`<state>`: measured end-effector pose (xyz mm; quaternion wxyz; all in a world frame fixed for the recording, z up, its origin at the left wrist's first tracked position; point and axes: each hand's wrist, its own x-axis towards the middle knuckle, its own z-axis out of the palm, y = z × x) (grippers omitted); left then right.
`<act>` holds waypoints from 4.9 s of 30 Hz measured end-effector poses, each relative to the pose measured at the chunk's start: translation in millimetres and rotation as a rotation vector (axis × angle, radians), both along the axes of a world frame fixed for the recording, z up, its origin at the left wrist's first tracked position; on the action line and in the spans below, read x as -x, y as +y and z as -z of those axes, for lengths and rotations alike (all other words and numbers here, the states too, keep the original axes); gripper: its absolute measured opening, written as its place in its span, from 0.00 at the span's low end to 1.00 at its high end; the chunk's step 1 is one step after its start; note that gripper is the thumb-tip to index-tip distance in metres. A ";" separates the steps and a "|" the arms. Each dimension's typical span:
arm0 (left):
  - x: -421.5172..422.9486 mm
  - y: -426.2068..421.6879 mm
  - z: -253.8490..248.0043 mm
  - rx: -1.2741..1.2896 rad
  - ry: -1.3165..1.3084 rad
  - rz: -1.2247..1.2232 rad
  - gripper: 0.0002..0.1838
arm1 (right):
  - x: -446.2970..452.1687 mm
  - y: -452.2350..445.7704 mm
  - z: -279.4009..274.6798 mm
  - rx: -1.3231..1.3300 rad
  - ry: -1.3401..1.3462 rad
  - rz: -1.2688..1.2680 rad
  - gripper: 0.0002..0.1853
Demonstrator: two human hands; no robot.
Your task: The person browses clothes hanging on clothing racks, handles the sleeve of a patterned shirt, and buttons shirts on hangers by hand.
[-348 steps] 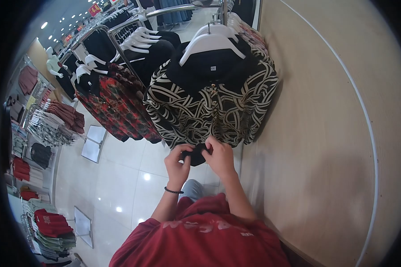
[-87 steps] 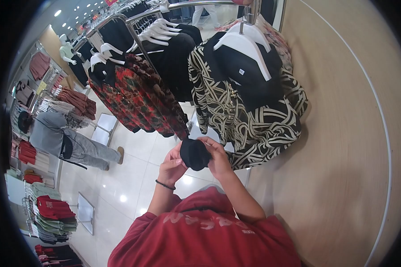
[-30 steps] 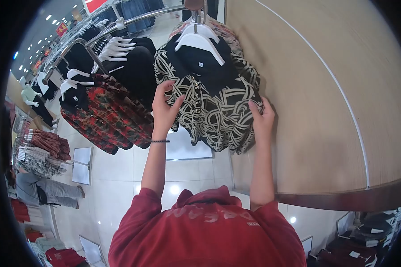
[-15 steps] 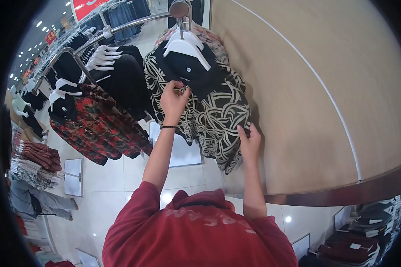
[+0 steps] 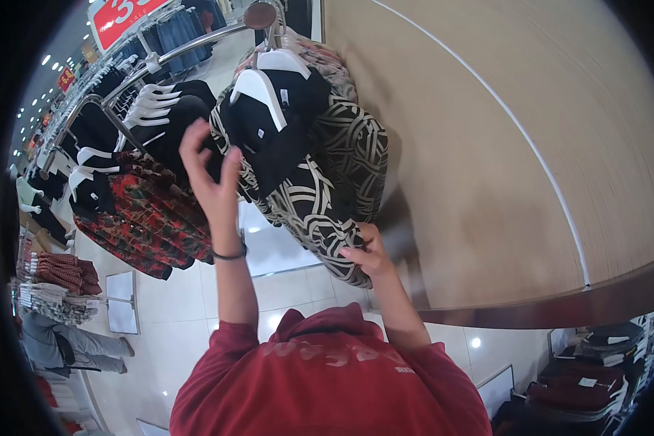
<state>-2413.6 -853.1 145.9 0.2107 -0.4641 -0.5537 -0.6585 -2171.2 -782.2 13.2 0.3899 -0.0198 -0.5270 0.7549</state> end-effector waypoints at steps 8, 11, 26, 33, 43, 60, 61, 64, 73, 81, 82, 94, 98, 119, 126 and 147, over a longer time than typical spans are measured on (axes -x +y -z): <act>146.1 70.4 12.8 0.498 -0.151 0.304 0.29 | -2.0 19.7 -14.1 0.118 0.075 0.245 0.25; 158.2 63.1 3.4 0.682 -0.174 0.174 0.29 | -1.5 18.2 -44.6 0.023 -0.106 0.622 0.25; 177.0 103.1 -9.7 0.841 0.357 -0.117 0.28 | 27.8 21.4 8.7 -0.076 -0.271 0.894 0.40; 130.4 71.5 -60.6 0.737 0.365 -0.286 0.30 | 24.4 23.8 -10.3 -0.061 -0.243 0.753 0.28; 131.0 59.5 -61.6 0.857 0.405 -0.459 0.31 | 14.1 7.7 -9.9 0.058 -0.287 0.580 0.22; 140.0 -160.3 -108.0 0.618 0.091 -0.925 0.31 | 92.2 -13.1 -45.1 -0.374 -0.244 0.224 0.23; 145.6 -171.9 -108.5 0.593 0.053 -0.882 0.31 | 101.6 -12.7 -48.7 -0.416 -0.225 0.240 0.25; 152.4 -179.4 -95.2 0.478 0.168 -0.954 0.32 | 141.4 13.7 -36.5 -0.489 -0.206 0.198 0.32; 197.5 -157.2 -34.2 0.385 0.404 -0.962 0.26 | 267.2 101.0 54.7 -0.301 -0.277 -0.020 0.41; 223.8 -159.4 -14.1 0.133 0.673 -1.073 0.23 | 311.7 94.6 99.3 -0.369 -0.273 -0.019 0.53; 226.9 -160.0 -13.9 0.104 0.656 -1.048 0.23 | 317.9 106.3 108.6 -0.407 -0.308 -0.046 0.53; 225.3 -169.7 -51.1 -0.158 0.412 -0.636 0.24 | 343.1 141.8 56.7 -0.691 -0.395 -0.188 0.69; 212.3 -152.6 -96.9 -0.068 0.349 -0.633 0.23 | 312.4 126.4 4.7 -0.599 -0.471 -0.172 0.62; 201.0 -56.4 -152.9 0.283 0.347 -0.430 0.20 | 103.3 8.8 -32.8 0.619 -0.598 0.194 0.31; 206.2 -48.3 -148.8 0.370 0.272 -0.385 0.22 | 81.2 -29.2 -100.6 0.529 -0.380 0.256 0.26; 202.7 -54.9 -135.3 0.282 0.252 -0.344 0.19 | 81.8 -38.3 -112.5 0.346 -0.437 0.366 0.13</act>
